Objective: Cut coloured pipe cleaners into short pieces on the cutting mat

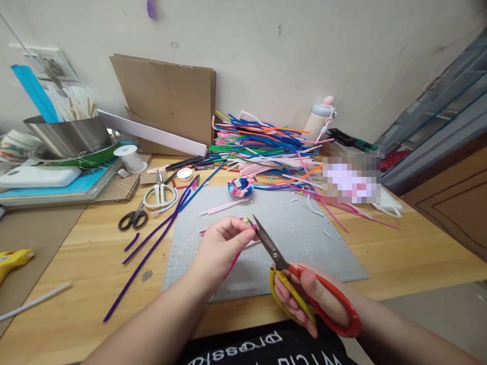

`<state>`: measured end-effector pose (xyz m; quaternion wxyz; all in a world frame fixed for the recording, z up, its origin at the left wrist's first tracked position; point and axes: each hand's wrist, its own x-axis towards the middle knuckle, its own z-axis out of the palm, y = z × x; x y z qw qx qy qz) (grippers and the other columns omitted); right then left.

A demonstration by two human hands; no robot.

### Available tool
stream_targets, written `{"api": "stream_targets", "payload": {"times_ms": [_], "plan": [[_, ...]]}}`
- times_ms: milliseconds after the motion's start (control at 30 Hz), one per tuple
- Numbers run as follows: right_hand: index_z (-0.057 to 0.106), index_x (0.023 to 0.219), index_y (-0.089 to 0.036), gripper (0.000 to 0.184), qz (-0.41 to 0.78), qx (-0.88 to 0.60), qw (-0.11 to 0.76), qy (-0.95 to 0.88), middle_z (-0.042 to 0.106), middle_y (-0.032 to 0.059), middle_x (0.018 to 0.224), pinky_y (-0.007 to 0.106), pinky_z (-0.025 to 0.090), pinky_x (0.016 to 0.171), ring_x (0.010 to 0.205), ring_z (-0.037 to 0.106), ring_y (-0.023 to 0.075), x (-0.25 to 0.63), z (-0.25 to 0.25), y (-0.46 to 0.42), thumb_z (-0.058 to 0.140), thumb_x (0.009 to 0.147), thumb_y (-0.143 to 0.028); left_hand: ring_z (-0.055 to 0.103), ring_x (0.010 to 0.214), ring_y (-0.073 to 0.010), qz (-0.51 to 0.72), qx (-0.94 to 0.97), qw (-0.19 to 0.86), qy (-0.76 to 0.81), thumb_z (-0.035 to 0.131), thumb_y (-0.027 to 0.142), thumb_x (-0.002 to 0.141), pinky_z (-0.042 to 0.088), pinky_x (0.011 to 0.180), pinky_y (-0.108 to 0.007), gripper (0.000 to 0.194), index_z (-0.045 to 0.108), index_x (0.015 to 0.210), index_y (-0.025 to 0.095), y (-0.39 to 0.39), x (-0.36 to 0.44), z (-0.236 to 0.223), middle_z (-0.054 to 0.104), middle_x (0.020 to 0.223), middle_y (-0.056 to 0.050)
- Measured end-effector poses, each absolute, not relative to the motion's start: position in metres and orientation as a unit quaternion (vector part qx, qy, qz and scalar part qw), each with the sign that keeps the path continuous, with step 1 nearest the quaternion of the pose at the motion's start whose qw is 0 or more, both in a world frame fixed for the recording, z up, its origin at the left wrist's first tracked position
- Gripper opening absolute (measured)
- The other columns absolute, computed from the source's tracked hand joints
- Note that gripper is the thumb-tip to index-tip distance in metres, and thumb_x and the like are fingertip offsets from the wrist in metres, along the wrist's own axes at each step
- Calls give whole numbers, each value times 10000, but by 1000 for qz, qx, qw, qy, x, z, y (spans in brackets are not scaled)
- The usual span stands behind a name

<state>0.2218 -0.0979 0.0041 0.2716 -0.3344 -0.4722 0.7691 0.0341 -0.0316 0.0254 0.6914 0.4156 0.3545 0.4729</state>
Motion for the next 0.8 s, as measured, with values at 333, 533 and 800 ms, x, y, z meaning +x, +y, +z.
{"api": "stream_targets", "payload": {"times_ms": [333,533,800], "plan": [[477,747,-146,690,825,-269,291,-403,417,-28,624,137,390,313,437,395,45,214,-8,-99,386,698,-828,633,682,-141,481,426,672,369,780,305,637,493,720,-293,223,614,658,157,-32,33,30,682,688,-17],[495,746,-136,681,826,-268,298,-397,427,-26,620,141,404,319,435,409,45,212,-8,-97,409,708,-810,633,668,-138,470,441,666,375,779,310,640,503,702,-287,226,611,656,159,-31,31,31,676,675,-14],[466,648,-152,687,817,-310,297,-385,392,-61,465,136,332,248,296,343,35,208,-8,-101,350,716,-826,631,664,-137,462,463,651,387,771,332,644,505,673,-273,245,606,667,152,-30,31,30,673,676,-19]]}}
